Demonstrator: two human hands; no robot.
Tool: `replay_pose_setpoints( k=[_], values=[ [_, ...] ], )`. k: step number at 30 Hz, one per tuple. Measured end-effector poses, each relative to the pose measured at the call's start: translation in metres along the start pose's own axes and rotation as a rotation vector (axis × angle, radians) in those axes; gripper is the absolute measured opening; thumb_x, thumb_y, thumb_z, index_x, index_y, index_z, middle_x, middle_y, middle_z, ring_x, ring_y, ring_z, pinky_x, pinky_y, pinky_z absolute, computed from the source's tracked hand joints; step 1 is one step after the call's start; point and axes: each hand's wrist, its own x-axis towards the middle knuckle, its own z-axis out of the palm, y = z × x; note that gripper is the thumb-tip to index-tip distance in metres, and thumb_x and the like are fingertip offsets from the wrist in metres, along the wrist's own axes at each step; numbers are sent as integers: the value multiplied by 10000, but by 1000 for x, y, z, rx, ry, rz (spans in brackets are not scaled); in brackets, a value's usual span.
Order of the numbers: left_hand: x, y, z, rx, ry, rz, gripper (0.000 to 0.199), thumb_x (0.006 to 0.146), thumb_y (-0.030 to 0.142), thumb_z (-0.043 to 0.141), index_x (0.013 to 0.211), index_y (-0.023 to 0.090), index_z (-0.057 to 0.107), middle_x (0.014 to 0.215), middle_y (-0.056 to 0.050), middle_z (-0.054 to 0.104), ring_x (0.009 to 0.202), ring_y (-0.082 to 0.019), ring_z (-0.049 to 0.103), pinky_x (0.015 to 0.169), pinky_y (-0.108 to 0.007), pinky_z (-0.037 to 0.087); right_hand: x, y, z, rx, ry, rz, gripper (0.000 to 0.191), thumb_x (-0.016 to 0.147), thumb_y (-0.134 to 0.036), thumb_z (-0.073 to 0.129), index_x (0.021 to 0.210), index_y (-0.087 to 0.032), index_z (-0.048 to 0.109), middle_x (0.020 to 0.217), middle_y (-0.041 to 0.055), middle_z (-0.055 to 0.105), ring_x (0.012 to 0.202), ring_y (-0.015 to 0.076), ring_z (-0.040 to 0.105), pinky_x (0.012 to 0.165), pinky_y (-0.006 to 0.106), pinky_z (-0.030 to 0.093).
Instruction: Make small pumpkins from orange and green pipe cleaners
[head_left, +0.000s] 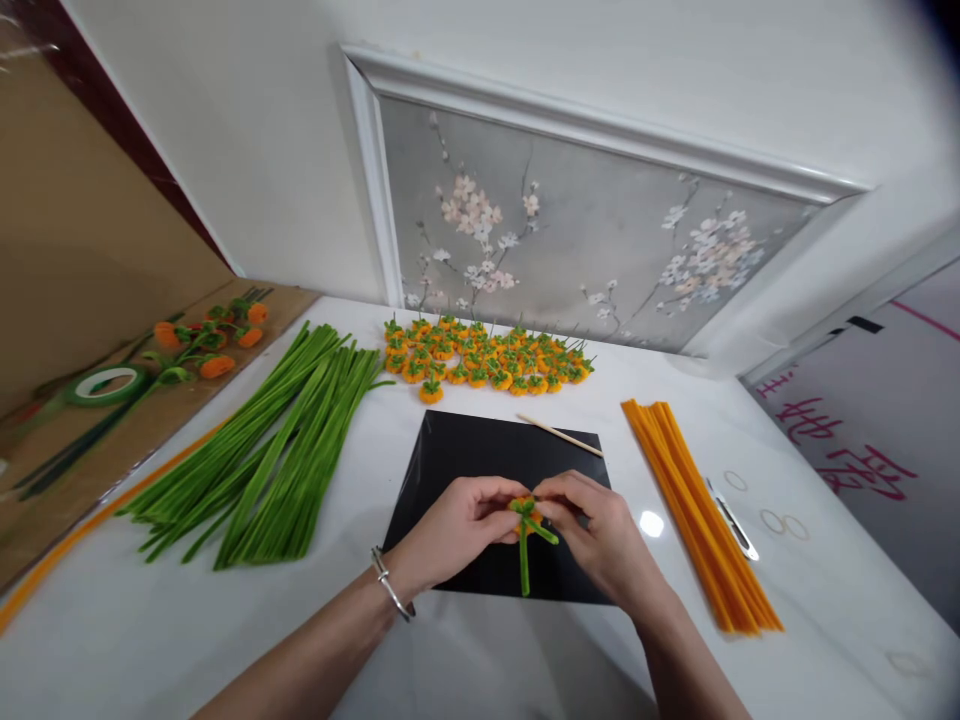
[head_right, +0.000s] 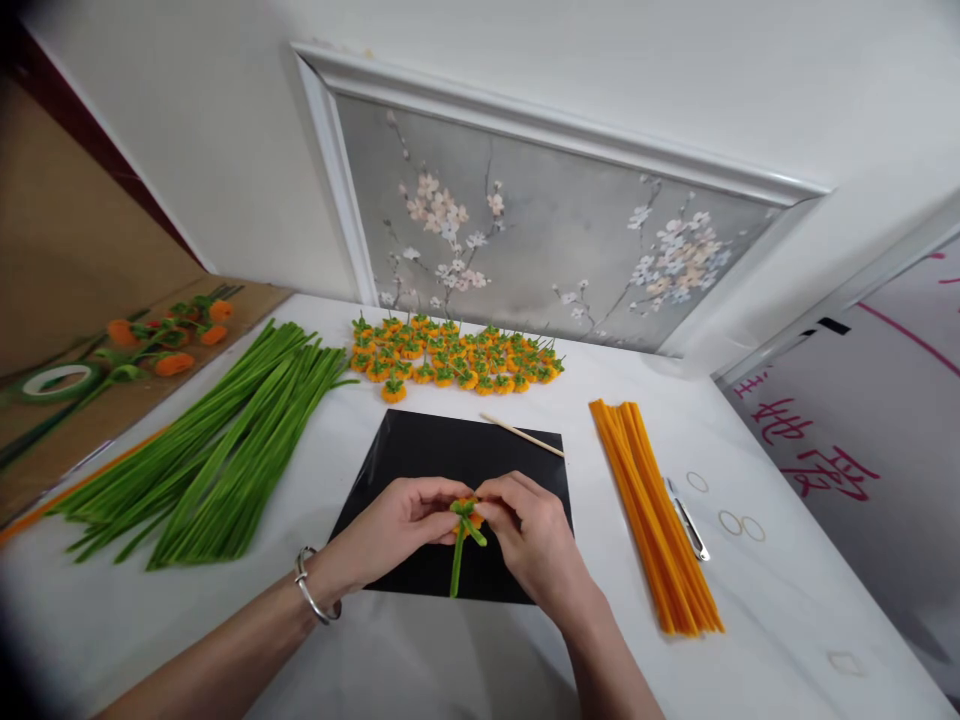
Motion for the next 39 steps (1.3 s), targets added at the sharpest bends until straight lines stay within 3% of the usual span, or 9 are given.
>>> replay_pose_setpoints(
  k=[5,9,13,17,19,24,31,35,39],
  values=[
    [1,-2,0,54,-48,67,192,799,157,604,971,158,690,848,-10,659,762,-123,603,722,-243,510,2,-1,8,28,14,-39,176,886,-154,522,799,-200,668,803,34,626,716,136,604,653,223,478],
    [1,0,3,-46,32,-30,220,803,224,625,1007,156,671,904,-29,661,831,-154,632,755,-284,545,1,1,10,51,44,-35,173,887,-176,508,857,-205,676,835,41,639,754,146,612,690,237,486],
    [1,-2,3,-90,150,-33,240,798,228,621,1019,149,669,929,-40,670,831,-156,650,792,-302,550,-4,1,7,150,60,235,167,887,-314,526,810,-190,607,619,-9,576,536,117,537,509,211,435],
    [4,-8,0,117,247,138,176,827,218,571,944,152,684,883,-34,675,802,-150,633,764,-274,534,-9,0,11,352,-196,504,271,867,-408,525,749,-173,590,489,-50,488,415,79,442,406,178,366],
    [5,-11,0,180,284,210,167,830,199,558,943,160,675,887,-30,680,792,-146,628,745,-260,522,-9,1,18,396,-231,552,228,826,-387,569,794,-165,612,519,-49,506,418,73,450,394,168,364],
    [4,-12,3,226,279,260,130,830,186,558,904,155,659,871,-29,682,812,-150,633,748,-247,507,-9,3,29,373,-134,534,169,771,-331,612,781,-163,606,583,-33,547,436,74,483,384,163,373],
    [1,-10,3,450,312,278,109,845,185,539,846,169,647,800,-14,680,729,-142,632,669,-234,490,-11,-1,23,271,-45,504,124,783,-278,570,823,-171,619,566,-23,552,464,100,507,417,186,433],
    [0,-13,5,492,333,330,130,863,172,507,868,178,637,828,-20,685,730,-139,632,665,-236,486,-8,-4,25,436,-144,542,208,776,-357,609,797,-152,629,549,-36,530,441,82,487,423,187,451],
    [0,-14,7,440,327,358,120,866,172,509,856,179,628,890,-37,689,806,-153,643,730,-252,498,-9,-1,29,546,-66,538,289,758,-418,660,789,-132,632,564,-27,547,459,81,500,445,199,465]
  ],
)
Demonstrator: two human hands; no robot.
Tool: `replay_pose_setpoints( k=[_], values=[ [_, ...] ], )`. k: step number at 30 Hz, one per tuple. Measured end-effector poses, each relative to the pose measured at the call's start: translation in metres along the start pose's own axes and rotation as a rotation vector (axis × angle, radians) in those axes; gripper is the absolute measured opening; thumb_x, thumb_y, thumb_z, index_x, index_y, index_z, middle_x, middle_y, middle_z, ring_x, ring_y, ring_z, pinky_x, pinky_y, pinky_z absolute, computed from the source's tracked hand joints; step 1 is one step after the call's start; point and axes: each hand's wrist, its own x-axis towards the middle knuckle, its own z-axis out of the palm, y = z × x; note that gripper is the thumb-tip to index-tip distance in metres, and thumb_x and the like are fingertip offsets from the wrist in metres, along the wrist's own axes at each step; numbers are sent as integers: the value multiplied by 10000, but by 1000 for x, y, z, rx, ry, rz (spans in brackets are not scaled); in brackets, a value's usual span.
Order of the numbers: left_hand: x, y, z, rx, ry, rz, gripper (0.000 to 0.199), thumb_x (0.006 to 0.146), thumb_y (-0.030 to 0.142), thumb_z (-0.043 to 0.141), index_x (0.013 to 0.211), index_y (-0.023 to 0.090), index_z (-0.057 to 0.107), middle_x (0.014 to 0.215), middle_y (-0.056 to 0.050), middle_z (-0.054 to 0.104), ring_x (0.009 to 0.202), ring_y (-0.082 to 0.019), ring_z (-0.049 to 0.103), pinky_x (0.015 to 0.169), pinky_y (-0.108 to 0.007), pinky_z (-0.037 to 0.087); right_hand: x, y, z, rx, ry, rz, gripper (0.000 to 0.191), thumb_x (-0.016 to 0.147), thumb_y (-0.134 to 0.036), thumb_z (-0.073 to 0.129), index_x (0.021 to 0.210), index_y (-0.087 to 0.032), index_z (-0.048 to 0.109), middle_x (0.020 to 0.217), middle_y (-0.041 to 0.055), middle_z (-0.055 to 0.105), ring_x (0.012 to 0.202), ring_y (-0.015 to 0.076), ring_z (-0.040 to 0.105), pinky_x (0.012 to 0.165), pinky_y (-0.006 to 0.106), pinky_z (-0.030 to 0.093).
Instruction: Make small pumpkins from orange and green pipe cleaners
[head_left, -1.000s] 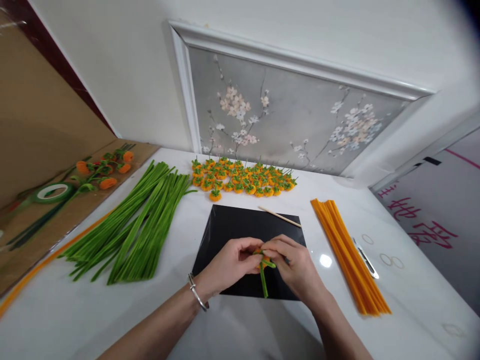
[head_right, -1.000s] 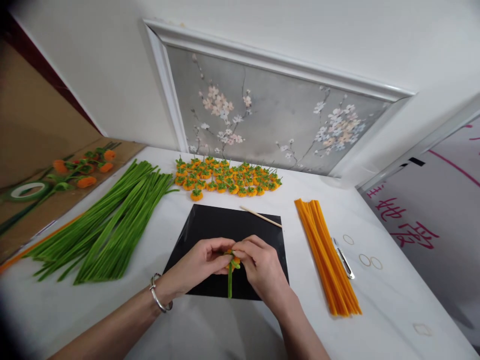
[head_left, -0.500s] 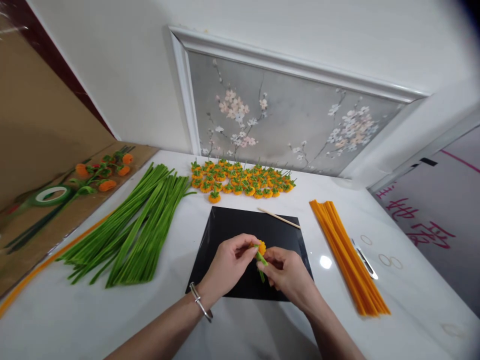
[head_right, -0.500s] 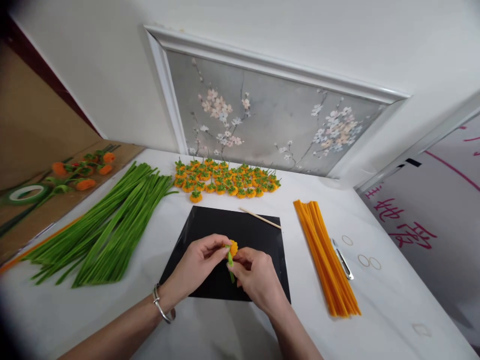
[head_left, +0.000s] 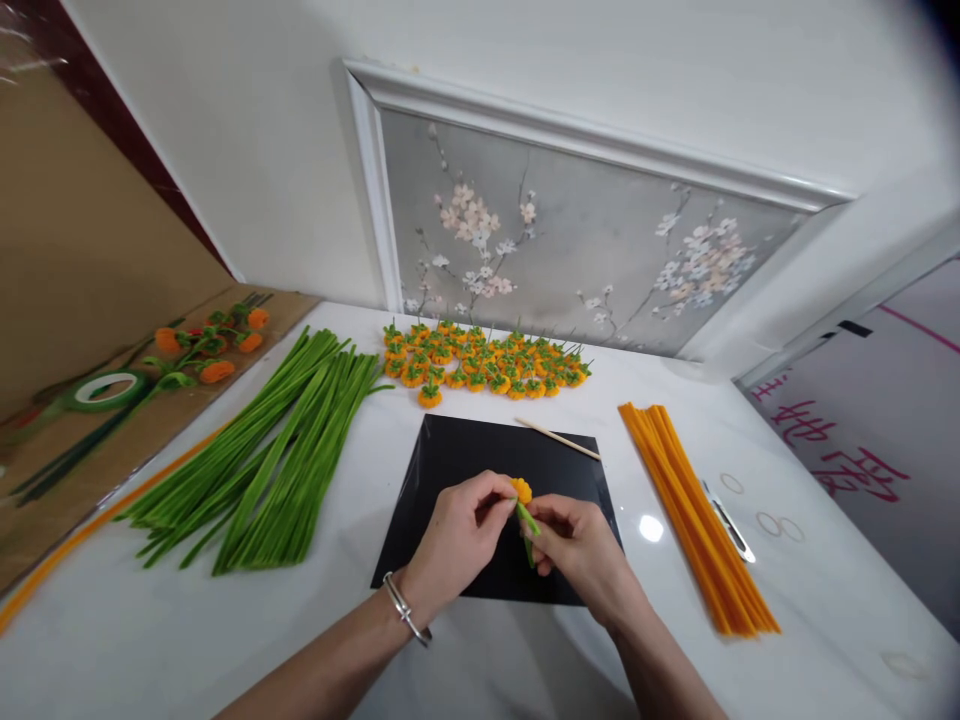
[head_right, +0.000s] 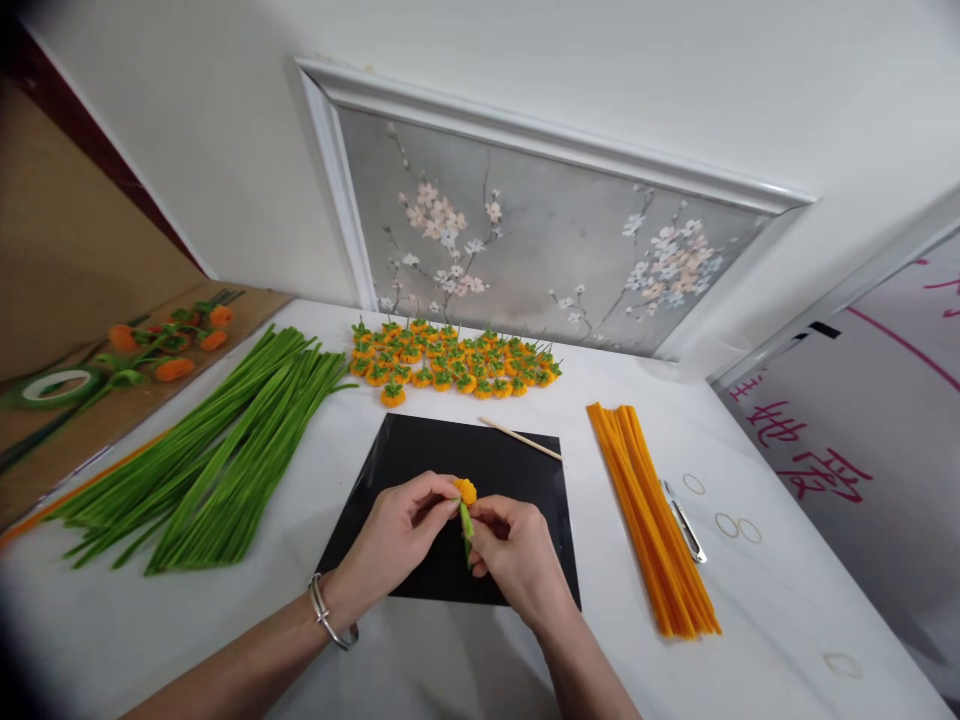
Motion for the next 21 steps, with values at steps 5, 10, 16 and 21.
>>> replay_pose_setpoints(
  k=[5,10,16,21],
  values=[
    [2,1,-1,-103,0,-68,90,852,202,542,835,166,623,827,-35,675,768,-160,637,716,-260,513,-1,1,3,117,52,-46,335,781,-471,657,859,-152,587,645,-9,583,567,117,587,566,255,547],
    [1,4,1,-212,-15,-97,83,842,204,562,827,151,625,839,-37,658,788,-160,628,741,-261,516,-2,-6,8,260,146,-82,349,747,-465,702,846,-173,538,759,17,619,648,145,646,646,303,580],
    [-1,5,3,-291,-5,-102,99,838,214,572,813,147,640,869,-45,656,798,-161,619,752,-270,523,-2,2,5,2,195,-242,247,821,-381,625,968,-184,608,889,55,667,675,155,659,640,289,567],
    [1,8,2,-357,-32,-172,111,812,240,605,786,139,644,783,-25,644,690,-138,602,676,-258,541,-2,0,-2,-364,277,-344,148,831,-301,591,875,-184,669,860,68,703,711,184,655,655,283,538]
  ],
)
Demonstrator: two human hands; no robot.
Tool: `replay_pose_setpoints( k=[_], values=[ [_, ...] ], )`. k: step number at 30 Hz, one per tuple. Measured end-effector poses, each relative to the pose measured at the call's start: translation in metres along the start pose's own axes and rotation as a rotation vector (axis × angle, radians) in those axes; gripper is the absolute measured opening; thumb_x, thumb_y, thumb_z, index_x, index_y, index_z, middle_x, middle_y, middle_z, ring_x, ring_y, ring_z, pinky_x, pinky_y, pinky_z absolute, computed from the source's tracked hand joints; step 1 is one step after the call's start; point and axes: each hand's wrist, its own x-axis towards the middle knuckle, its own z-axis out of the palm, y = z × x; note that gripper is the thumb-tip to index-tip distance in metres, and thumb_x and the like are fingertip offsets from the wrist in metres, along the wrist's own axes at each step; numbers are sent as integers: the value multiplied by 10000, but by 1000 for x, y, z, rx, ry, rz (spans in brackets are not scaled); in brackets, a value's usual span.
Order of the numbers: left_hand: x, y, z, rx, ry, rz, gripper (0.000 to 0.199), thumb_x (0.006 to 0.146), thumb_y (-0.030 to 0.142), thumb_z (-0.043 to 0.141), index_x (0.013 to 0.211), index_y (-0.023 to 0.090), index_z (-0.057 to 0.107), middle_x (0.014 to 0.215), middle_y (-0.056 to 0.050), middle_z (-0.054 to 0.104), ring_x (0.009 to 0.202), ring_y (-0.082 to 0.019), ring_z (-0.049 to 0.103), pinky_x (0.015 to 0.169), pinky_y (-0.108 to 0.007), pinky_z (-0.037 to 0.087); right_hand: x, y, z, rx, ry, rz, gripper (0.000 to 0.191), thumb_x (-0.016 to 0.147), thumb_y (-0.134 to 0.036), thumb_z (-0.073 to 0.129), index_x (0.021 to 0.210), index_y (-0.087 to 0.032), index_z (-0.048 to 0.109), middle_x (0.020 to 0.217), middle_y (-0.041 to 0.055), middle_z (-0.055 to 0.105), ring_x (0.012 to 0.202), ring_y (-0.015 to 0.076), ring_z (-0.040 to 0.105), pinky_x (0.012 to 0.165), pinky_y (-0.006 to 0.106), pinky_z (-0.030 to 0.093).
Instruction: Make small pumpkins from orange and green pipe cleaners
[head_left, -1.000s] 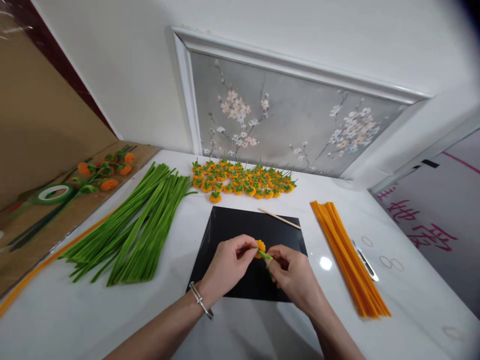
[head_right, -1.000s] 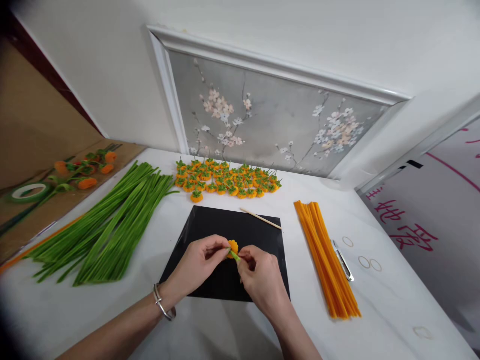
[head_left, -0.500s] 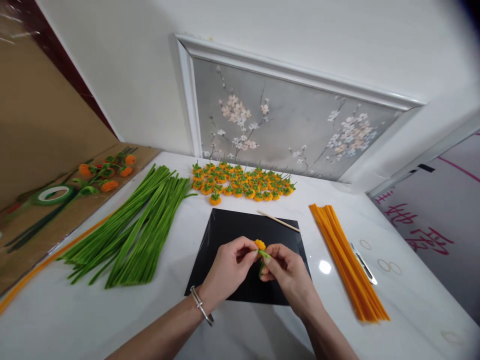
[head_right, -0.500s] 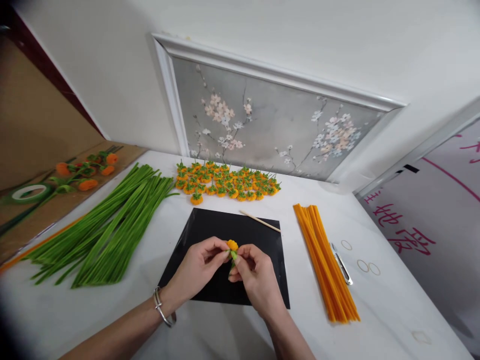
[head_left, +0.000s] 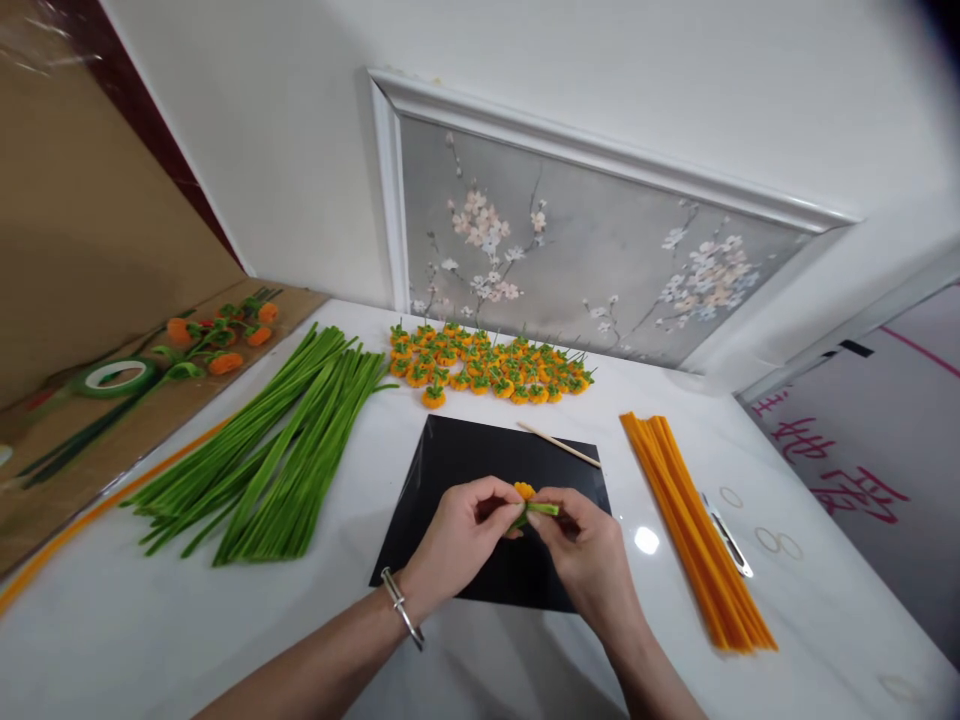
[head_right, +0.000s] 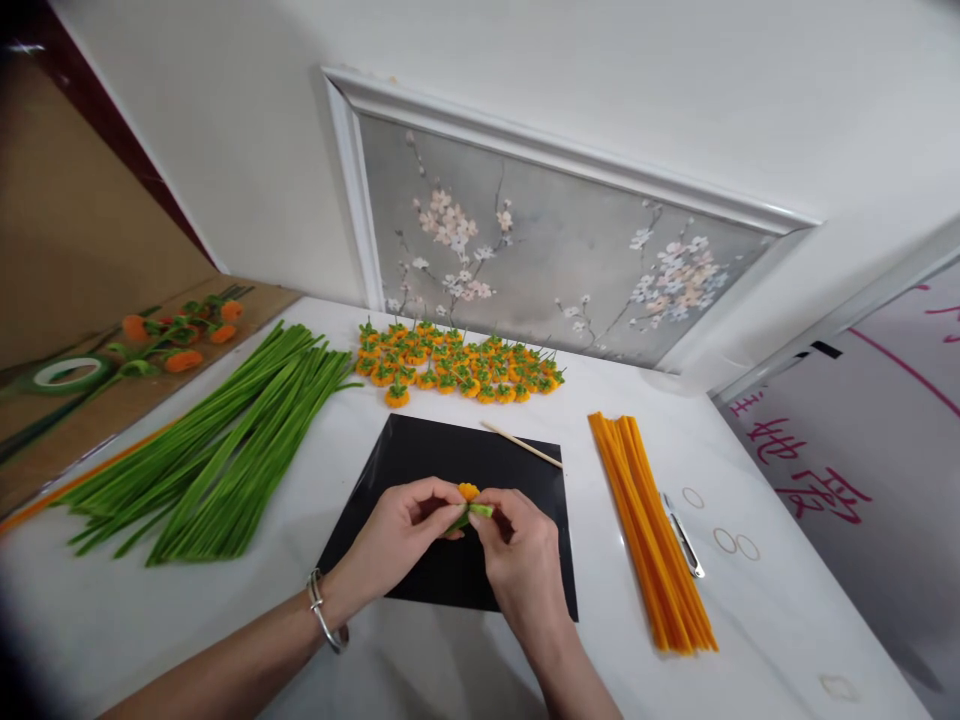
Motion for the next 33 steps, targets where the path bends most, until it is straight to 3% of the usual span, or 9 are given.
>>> replay_pose_setpoints(
  k=[4,7,12,16,20,23,26,29,33],
  values=[
    [1,-1,0,-22,-36,-63,154,801,288,628,777,137,646,784,-20,635,685,-132,597,651,-255,547,2,-3,-5,-92,-46,28,116,828,-265,578,838,-187,664,794,48,702,668,177,643,627,271,518],
    [2,-3,0,-85,-55,-162,202,767,325,669,739,127,639,721,-5,617,647,-114,584,621,-237,530,2,-2,-4,-157,-80,-56,119,834,-219,553,772,-200,652,787,35,683,683,170,635,622,264,500],
    [4,-2,-2,-228,-85,-322,254,692,343,748,712,117,634,660,13,602,574,-71,536,578,-202,460,1,-6,-2,-428,-75,-417,249,913,-149,427,765,-188,624,789,51,649,717,161,591,655,279,440],
    [5,1,-11,-245,-176,-399,282,642,336,790,678,108,628,601,15,587,531,-69,523,549,-207,442,3,-11,-11,-605,-211,-780,296,951,-97,360,902,-182,640,872,68,677,790,171,586,677,310,381],
    [4,4,-17,-272,-265,-451,310,629,354,804,674,105,625,609,1,599,530,-77,538,538,-208,440,7,-9,-22,-558,-301,-914,241,952,-134,429,1029,-222,640,947,55,702,931,182,605,744,320,398],
    [3,8,-14,-260,-225,-350,266,677,336,770,709,120,619,626,12,595,543,-73,525,555,-206,442,10,-2,-26,-384,-187,-786,216,926,-151,470,936,-240,666,909,49,705,865,176,625,727,311,443],
    [1,11,-10,-62,-109,-50,128,789,258,667,760,139,630,711,-14,626,625,-103,558,610,-230,466,10,3,-26,-118,-47,-386,146,903,-253,515,845,-216,643,781,43,669,684,157,620,613,270,492],
    [-1,12,-10,255,-36,235,104,854,189,581,790,170,661,888,-48,657,793,-145,610,710,-251,487,6,0,-23,74,-127,-52,212,890,-377,524,835,-197,622,628,-2,593,505,126,551,470,227,451],
    [-3,9,-12,484,-17,413,145,886,154,540,842,187,675,958,-60,662,923,-162,629,833,-253,485,2,-10,-17,58,-180,-10,218,883,-366,534,810,-183,628,634,2,578,516,112,517,472,212,414]
  ],
)
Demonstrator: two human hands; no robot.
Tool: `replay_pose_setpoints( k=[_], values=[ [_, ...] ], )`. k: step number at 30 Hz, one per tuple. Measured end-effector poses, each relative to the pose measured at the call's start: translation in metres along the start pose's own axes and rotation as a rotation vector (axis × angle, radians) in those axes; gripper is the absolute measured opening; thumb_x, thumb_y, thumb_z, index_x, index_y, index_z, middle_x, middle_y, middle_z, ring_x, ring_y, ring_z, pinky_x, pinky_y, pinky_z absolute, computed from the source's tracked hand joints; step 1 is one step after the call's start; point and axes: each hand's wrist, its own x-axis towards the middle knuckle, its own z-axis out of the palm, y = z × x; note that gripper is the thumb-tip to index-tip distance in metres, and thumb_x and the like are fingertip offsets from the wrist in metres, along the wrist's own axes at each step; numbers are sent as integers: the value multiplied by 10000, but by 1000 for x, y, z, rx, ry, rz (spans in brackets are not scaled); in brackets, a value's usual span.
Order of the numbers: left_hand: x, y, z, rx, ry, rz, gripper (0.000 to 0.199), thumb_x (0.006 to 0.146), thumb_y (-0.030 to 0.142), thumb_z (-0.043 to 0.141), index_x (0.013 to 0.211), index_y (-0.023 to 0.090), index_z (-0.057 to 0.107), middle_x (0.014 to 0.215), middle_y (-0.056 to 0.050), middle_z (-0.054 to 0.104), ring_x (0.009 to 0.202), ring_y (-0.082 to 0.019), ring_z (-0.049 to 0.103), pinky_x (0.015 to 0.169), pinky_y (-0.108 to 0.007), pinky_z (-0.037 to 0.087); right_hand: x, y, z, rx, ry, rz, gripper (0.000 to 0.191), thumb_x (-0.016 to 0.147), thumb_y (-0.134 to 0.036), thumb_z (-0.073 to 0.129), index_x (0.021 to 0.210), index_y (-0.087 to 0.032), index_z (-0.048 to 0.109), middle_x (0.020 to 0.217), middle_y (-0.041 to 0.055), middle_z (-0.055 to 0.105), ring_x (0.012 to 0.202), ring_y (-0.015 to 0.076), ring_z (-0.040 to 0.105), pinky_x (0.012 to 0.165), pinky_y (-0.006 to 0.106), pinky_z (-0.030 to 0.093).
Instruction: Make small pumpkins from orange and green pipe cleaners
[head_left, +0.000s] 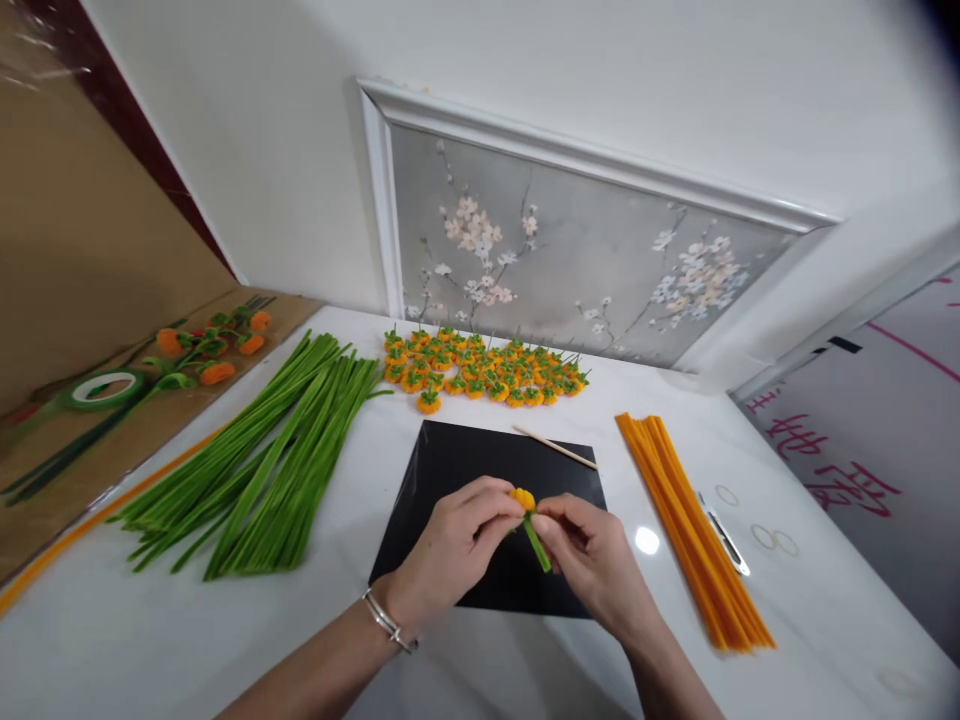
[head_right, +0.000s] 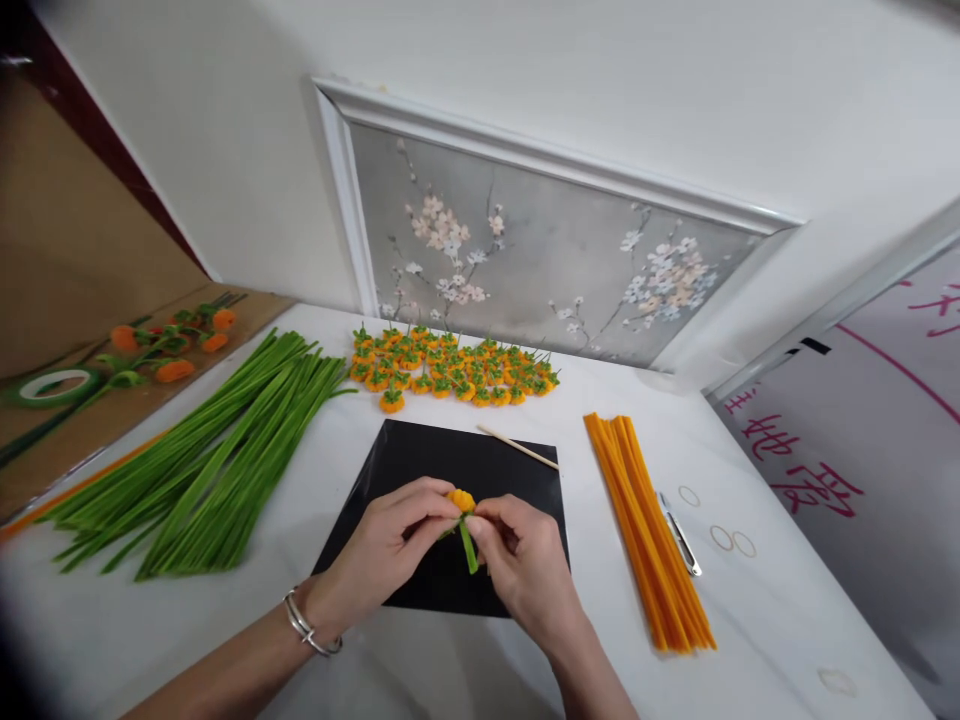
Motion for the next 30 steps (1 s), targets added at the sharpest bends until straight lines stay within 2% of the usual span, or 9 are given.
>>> replay_pose_setpoints(
  k=[6,8,12,15,19,21,23,27,30],
  values=[
    [1,1,3,3,-37,-15,157,882,143,536,840,193,678,974,-56,658,927,-164,622,852,-267,484,1,-9,0,-186,51,-133,169,880,-235,508,746,-193,602,678,12,574,572,124,513,499,221,399],
    [3,2,4,-99,-48,-115,135,867,148,548,822,185,670,895,-44,659,851,-157,621,786,-267,495,2,-8,-2,-192,36,-215,175,896,-194,472,779,-195,603,739,28,593,631,135,548,553,228,437],
    [5,3,6,-492,-119,-436,74,815,209,618,781,143,618,714,-7,623,645,-116,583,631,-243,501,4,-2,-4,-310,62,-456,256,910,-104,396,871,-195,632,871,70,639,769,160,598,685,268,478],
    [6,3,7,-615,-117,-540,153,769,246,675,741,120,595,692,0,613,630,-102,577,630,-234,507,7,1,-3,-481,109,-542,262,894,-77,414,866,-198,645,854,58,664,747,156,604,673,274,460],
    [6,4,7,-680,-86,-595,184,745,260,710,757,119,592,716,7,612,657,-94,589,658,-226,524,7,4,-1,-446,179,-415,146,884,-139,486,862,-197,619,828,42,654,736,152,613,662,260,476],
    [6,6,7,-744,-63,-617,172,749,247,713,800,134,593,758,13,616,699,-96,603,688,-226,533,6,4,0,-298,233,-279,60,877,-208,533,876,-201,592,762,21,620,659,139,599,595,239,485],
    [6,6,8,-790,-31,-622,173,767,230,698,894,161,604,837,7,634,757,-101,614,714,-225,537,3,4,2,-106,249,-134,69,881,-276,545,892,-209,557,674,-15,574,553,121,569,510,220,477],
    [4,3,10,-735,6,-582,338,800,198,648,1136,221,612,992,-12,649,875,-123,621,797,-243,536,-3,2,9,121,130,41,132,868,-331,565,856,-215,503,661,-33,561,512,115,589,467,209,483],
    [3,0,11,-622,-18,-528,285,803,191,622,1085,179,663,1032,-39,657,905,-152,628,826,-263,536,-3,2,15,119,86,57,131,835,-290,595,831,-213,489,722,-19,589,543,119,618,507,217,500]
  ],
)
